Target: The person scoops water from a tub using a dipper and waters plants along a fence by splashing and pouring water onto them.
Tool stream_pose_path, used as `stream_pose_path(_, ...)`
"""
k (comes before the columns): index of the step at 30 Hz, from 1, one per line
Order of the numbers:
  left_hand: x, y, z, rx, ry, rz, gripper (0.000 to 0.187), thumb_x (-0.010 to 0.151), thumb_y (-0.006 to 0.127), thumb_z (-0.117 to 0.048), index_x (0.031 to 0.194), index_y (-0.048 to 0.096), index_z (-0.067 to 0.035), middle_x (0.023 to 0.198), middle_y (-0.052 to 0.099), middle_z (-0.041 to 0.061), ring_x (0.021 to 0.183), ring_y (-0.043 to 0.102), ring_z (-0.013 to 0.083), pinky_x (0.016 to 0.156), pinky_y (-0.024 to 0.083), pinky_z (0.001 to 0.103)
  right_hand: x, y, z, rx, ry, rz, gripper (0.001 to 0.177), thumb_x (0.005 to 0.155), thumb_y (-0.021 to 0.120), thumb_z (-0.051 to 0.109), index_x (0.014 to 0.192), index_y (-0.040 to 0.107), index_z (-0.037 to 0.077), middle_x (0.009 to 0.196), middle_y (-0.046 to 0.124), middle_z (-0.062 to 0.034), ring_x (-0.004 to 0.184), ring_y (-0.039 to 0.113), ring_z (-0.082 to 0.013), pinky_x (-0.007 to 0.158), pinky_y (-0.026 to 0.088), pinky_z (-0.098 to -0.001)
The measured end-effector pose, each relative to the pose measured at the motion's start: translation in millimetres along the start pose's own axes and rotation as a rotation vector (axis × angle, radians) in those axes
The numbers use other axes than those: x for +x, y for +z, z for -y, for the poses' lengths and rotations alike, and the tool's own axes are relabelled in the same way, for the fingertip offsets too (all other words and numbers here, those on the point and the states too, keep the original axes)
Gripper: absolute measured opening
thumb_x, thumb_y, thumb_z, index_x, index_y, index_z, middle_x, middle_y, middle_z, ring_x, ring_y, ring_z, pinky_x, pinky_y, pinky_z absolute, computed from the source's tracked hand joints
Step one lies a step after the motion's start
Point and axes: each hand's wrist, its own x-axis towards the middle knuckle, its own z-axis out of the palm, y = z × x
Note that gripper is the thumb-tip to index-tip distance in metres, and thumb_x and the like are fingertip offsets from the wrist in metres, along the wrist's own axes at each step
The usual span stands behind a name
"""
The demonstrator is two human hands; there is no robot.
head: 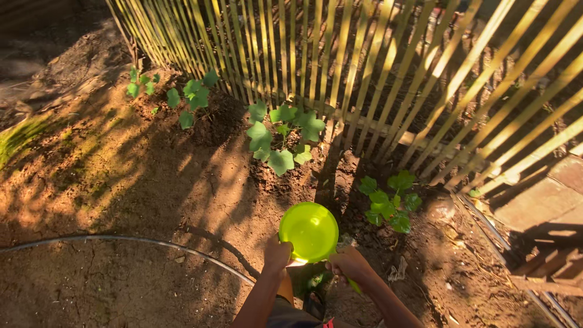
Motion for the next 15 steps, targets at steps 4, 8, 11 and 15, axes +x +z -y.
stream_pose_path(4,5,-10,-44,0.110,-0.002,-0.028,0.059,0.082,0.055,0.005,0.140,0.057,-0.004,0.109,0.076,0.019,0.086,0.080,0.0307,0.059,0.069,0.036,42,0,17,0.031,-0.018,0.055,0.024,0.086,0.067,0.018,0.081,0.068,-0.006,0.057,0.054,-0.0053,0.039,0.044,-0.0141,0.039,0.038,-0.0317)
stream_pose_path(8,63,-16,-54,-0.128,-0.013,0.033,0.046,0.087,0.052,0.005,0.132,0.056,0.008,0.109,0.074,0.025,0.083,0.081,0.0369,0.054,0.070,0.041,82,12,54,-0.150,-0.284,-0.184,0.035,0.084,0.073,0.018,0.109,0.060,-0.003,0.083,0.062,-0.0108,0.066,0.060,-0.0202,0.059,0.048,-0.0385)
stream_pose_path(11,125,-18,-58,-0.260,-0.270,0.046,0.049,0.093,0.052,-0.002,0.142,0.047,-0.001,0.115,0.070,0.022,0.086,0.079,0.0335,0.059,0.070,0.043,101,36,92,-0.414,-0.612,-0.546,0.053,0.077,0.077,0.015,0.123,0.055,-0.001,0.110,0.062,-0.0161,0.094,0.064,-0.0269,0.077,0.054,-0.0439)
stream_pose_path(15,179,-35,-88,0.048,-0.018,-0.103,0.058,0.080,0.056,0.005,0.137,0.063,-0.002,0.109,0.074,0.022,0.079,0.078,0.0297,0.055,0.068,0.042,144,75,158,-0.388,-0.599,-0.524,0.040,0.080,0.070,0.017,0.118,0.062,0.005,0.113,0.068,-0.0114,0.091,0.072,-0.0222,0.082,0.058,-0.0406)
